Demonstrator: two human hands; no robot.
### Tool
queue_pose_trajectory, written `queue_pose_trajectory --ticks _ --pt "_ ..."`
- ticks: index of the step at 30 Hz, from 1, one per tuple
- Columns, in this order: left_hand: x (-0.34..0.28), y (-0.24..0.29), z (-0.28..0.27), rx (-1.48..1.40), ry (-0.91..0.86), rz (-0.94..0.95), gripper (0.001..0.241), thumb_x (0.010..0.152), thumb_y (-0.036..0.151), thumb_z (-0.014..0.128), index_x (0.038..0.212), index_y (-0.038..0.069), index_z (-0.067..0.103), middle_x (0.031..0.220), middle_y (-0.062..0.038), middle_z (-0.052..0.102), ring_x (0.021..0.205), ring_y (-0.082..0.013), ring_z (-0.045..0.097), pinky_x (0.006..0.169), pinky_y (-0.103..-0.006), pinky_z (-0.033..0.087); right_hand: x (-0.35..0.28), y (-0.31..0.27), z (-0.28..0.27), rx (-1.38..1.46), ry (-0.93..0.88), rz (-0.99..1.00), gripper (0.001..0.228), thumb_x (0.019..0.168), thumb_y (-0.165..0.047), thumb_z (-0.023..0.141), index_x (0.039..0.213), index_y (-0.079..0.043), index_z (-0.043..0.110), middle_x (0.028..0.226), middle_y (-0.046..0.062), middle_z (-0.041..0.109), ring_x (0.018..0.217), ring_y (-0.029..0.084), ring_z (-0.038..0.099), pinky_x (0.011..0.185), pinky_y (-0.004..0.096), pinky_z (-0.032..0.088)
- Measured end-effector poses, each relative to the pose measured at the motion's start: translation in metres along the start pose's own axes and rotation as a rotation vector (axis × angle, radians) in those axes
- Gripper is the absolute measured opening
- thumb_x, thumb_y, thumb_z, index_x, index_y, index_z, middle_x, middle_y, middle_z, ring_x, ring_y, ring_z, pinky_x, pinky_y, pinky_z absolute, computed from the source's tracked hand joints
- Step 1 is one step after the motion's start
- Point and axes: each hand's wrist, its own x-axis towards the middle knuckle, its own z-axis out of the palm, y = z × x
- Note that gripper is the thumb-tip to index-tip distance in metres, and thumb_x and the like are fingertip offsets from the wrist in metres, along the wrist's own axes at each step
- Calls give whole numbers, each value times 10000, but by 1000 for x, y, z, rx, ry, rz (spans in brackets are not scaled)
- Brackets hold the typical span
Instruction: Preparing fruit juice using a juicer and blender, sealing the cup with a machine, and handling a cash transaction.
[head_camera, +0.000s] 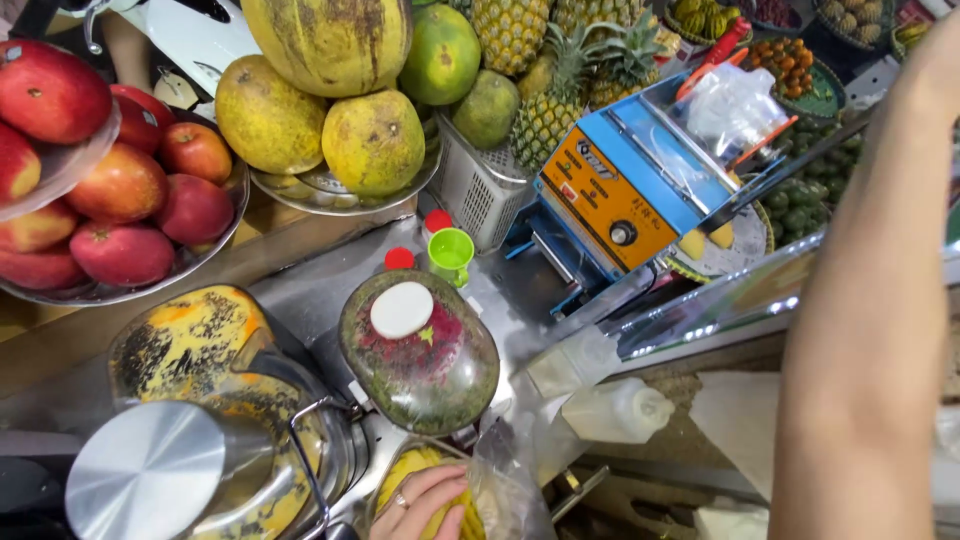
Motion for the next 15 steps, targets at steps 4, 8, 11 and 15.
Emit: queue_pose_trajectory --ticks 4,8,11,15 --pt "-11 31 -39 -92 -61 25 265 665 2 752 926 45 763 1017 -91 787 890 -191 783 816 -280 632 39 -306 -40 217 88 36 295 1106 -128 406 916 33 563 875 109 564 766 225 468 688 356 415" --pt "-46 37 -68 -71 -134 -66 236 709 19 757 940 66 769 1052 -71 790 936 -197 788 846 -303 627 -45 -421 -82 251 -75 212 86 975 32 460 946 -21 521 997 131 526 972 309 463 931 417 370" --pt "-72 35 -80 -36 -112 -90 210 726 44 760 933 73 787 1028 -55 803 926 -173 798 853 -285 631 -77 -441 -97 308 -161 242 170 1050 -86 437 937 -8 537 1059 151 511 1023 326 466 977 455 392" --pt "-79 49 -96 -36 -166 -110 231 737 44 753 966 58 781 1072 -58 789 968 -188 783 881 -295 615 -80 -440 -101 287 -159 231 120 1021 -43 459 952 -1 548 1065 151 513 1026 330 468 961 447 393"
